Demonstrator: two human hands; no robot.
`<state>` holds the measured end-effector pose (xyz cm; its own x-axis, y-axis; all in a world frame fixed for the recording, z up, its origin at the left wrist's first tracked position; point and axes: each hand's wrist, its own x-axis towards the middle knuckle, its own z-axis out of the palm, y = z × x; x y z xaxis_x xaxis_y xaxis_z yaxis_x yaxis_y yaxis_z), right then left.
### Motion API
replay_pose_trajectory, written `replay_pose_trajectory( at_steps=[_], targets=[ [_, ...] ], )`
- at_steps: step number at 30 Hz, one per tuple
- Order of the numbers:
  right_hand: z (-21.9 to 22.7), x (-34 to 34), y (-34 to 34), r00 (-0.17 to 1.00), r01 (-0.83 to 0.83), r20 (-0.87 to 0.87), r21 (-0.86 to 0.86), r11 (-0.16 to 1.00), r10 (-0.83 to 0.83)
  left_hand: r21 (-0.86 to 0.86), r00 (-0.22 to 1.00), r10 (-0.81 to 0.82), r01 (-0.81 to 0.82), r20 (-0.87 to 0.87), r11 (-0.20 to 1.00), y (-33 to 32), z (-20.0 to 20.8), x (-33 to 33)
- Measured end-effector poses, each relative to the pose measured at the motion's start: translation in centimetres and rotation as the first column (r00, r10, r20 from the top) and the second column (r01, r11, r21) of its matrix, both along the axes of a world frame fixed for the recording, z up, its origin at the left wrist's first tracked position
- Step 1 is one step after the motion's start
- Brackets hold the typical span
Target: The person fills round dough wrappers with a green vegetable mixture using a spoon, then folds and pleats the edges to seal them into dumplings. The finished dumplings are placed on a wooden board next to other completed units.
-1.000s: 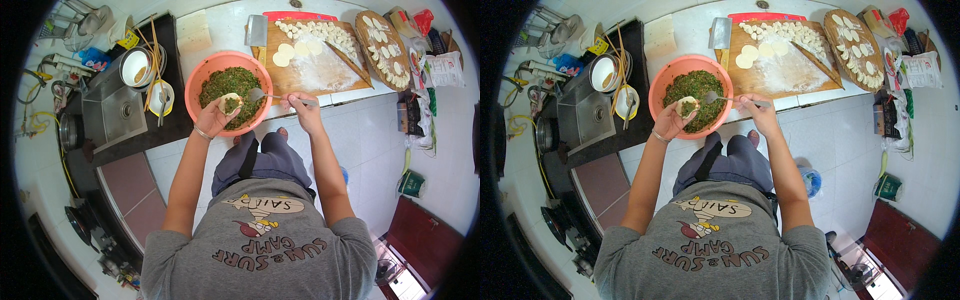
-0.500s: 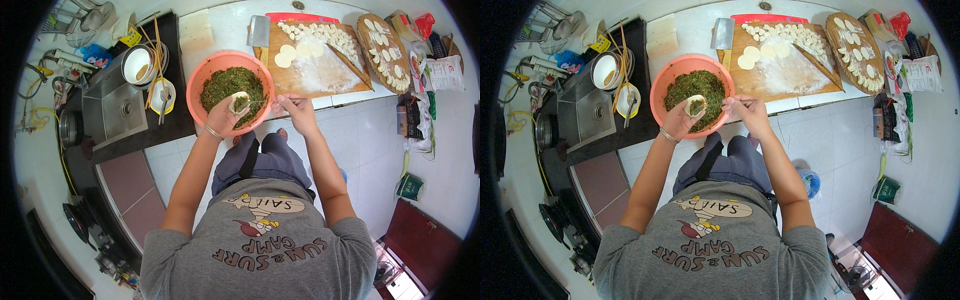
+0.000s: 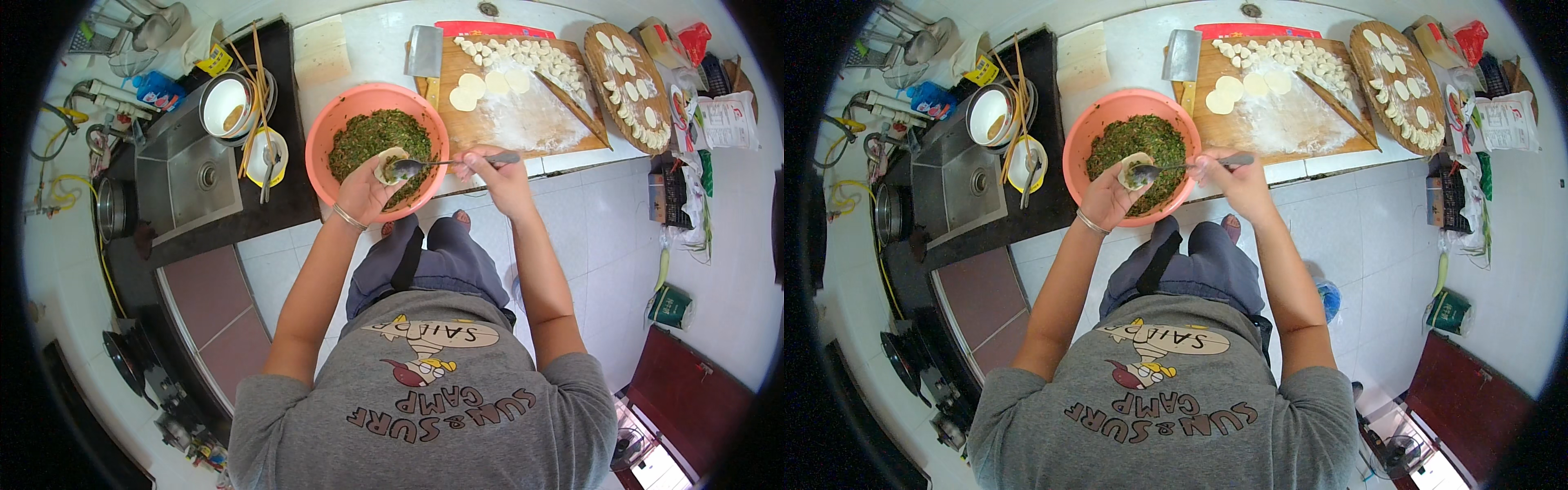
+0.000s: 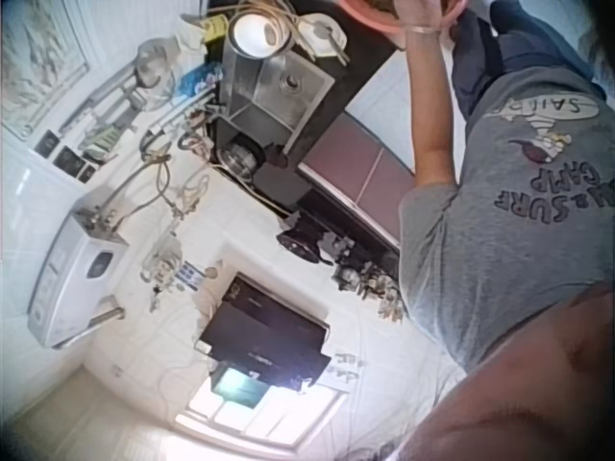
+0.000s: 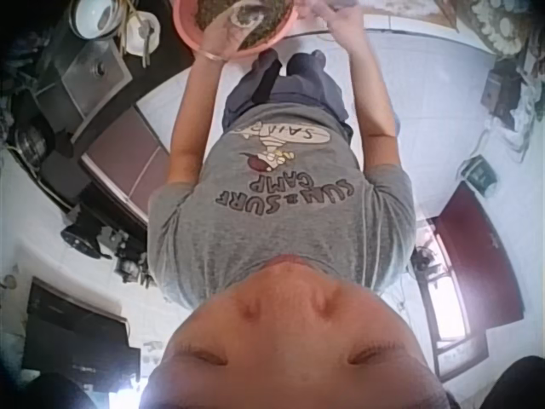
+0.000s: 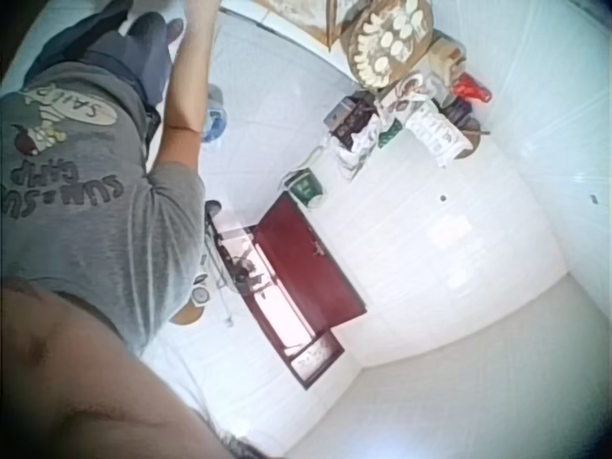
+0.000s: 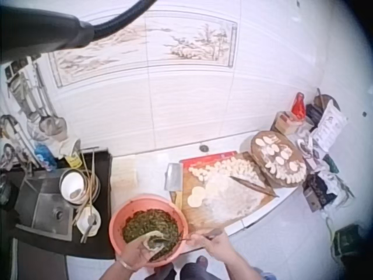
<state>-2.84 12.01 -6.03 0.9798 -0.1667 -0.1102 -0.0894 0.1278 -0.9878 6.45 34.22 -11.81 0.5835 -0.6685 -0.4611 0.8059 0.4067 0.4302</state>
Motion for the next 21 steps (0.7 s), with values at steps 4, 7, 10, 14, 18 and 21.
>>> replay_pose_trajectory(
  at_steps=[4, 7, 10, 14, 18, 21],
  targets=[
    [-0.1, -0.1, 1.4, 1.0, -0.009, 0.027, -0.107, 0.994, 0.012, -0.004, 1.0, 0.006, -0.006, 0.004, 1.0, -0.6, 0.5, -0.4],
    [0.5, -0.1, 1.8, 0.999, 0.004, 0.043, -0.176, 0.984, 0.004, 0.002, 0.999, 0.034, -0.034, 0.006, 0.999, -0.6, 0.3, -0.6],
    [0.5, 0.1, 1.6, 0.996, 0.044, 0.089, -0.194, 0.98, -0.027, 0.015, 0.998, 0.061, -0.061, -0.002, 0.998, -0.7, 0.4, -0.7],
    [0.5, 0.2, 0.0, 0.99, 0.083, 0.124, -0.116, 0.99, -0.069, -0.036, 0.999, 0.045, -0.046, -0.011, 0.998, -0.3, 0.4, -0.6],
    [0.9, 0.3, -0.7, 0.995, 0.034, 0.091, -0.082, 0.996, -0.027, -0.056, 1.0, 0.02, -0.02, -0.009, 0.998, 0.1, 0.7, -0.5],
    [0.2, 0.7, -0.7, 0.998, 0.006, 0.067, -0.068, 0.998, -0.002, -0.059, 1.0, -0.031, 0.031, 0.0, 0.998, 0.3, 1.3, -0.7]
  ],
)
